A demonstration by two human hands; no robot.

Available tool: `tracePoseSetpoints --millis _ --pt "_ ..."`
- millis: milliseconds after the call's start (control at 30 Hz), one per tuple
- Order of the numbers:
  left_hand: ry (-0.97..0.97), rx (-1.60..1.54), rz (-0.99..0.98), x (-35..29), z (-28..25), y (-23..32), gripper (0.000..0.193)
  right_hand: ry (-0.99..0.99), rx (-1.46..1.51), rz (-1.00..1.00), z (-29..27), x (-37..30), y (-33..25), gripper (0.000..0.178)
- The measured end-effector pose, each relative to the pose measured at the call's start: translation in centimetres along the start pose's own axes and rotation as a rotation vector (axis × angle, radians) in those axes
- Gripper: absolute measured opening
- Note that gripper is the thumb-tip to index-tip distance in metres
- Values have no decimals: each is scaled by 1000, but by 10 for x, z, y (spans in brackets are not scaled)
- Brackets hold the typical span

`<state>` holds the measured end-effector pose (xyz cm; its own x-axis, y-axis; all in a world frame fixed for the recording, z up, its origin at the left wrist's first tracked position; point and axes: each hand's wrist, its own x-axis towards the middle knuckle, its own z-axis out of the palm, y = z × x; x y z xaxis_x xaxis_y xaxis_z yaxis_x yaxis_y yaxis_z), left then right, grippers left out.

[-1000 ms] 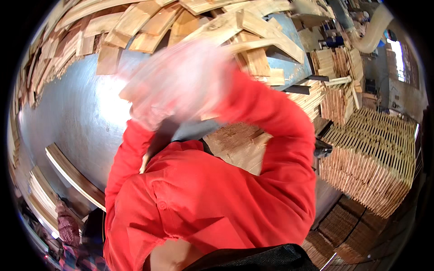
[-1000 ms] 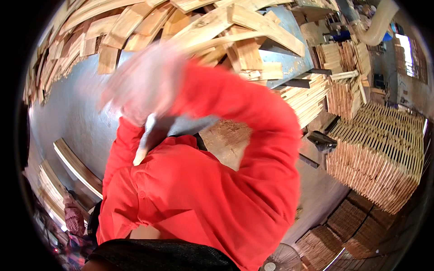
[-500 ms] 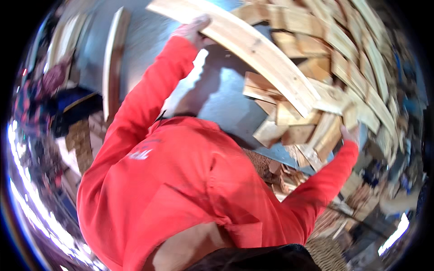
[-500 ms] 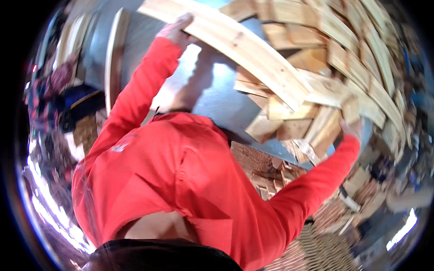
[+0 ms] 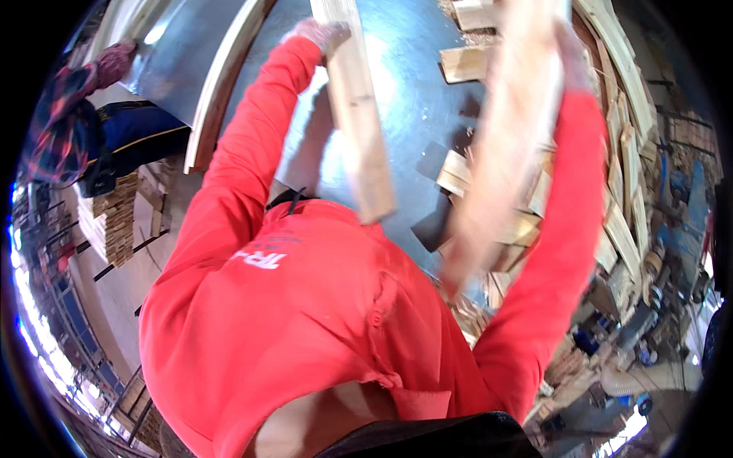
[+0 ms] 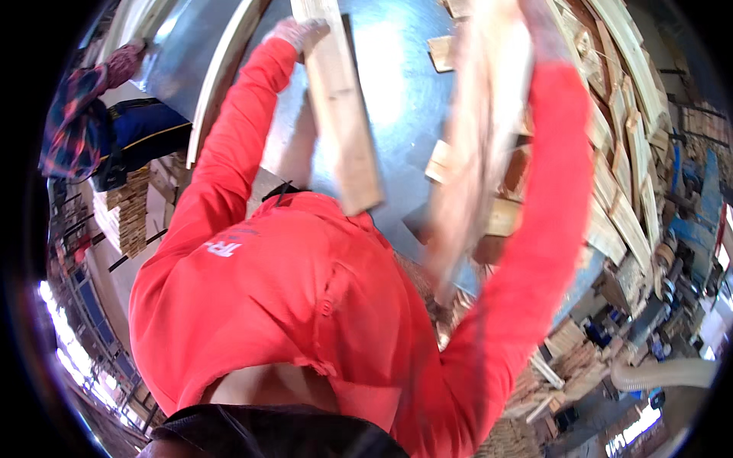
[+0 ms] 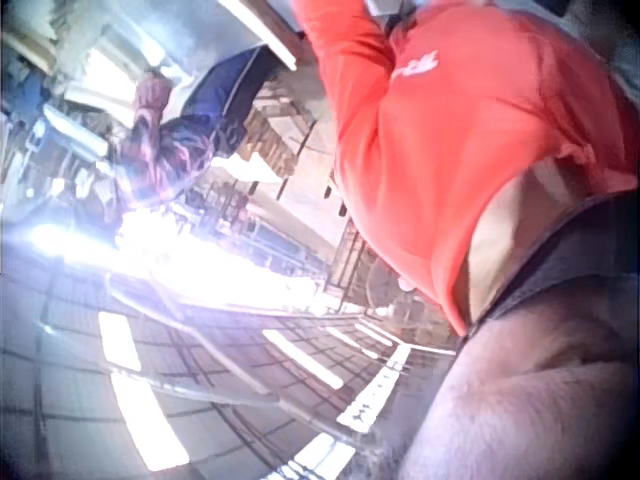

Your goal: The person sorts wooden planks on a metal table, picking up pieces and placing them into separate piles. The person handles the wood by hand, moving items from a central pile to organized stacks.

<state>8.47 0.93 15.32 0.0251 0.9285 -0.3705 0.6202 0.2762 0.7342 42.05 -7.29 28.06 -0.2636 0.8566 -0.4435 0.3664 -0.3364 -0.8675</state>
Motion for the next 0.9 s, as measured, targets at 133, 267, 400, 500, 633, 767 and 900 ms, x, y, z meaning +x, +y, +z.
tracePoseSetpoints --millis 133,267,400,500,633,767,900 --pt "-133 49 -183 -13 7 16 48 -342 1031 -221 71 128 91 93" --pt "-402 -663 215 -69 85 -141 49 -128 1304 -12 220 130 177 65" --pt "-239 -110 -65 -75 123 -224 45 410 1068 280 253 125 219 51" --pt "-199 261 -164 -71 29 -139 54 587 366 126 206 133 216 44" --pt "-161 332 -42 -44 -16 -168 58 570 0 574 227 171 122 45" --pt "-255 349 84 -68 3 -129 64 215 -566 -100 305 200 105 30" --pt "38 375 -140 -55 -28 -178 51 288 -379 -36 279 60 65 56"
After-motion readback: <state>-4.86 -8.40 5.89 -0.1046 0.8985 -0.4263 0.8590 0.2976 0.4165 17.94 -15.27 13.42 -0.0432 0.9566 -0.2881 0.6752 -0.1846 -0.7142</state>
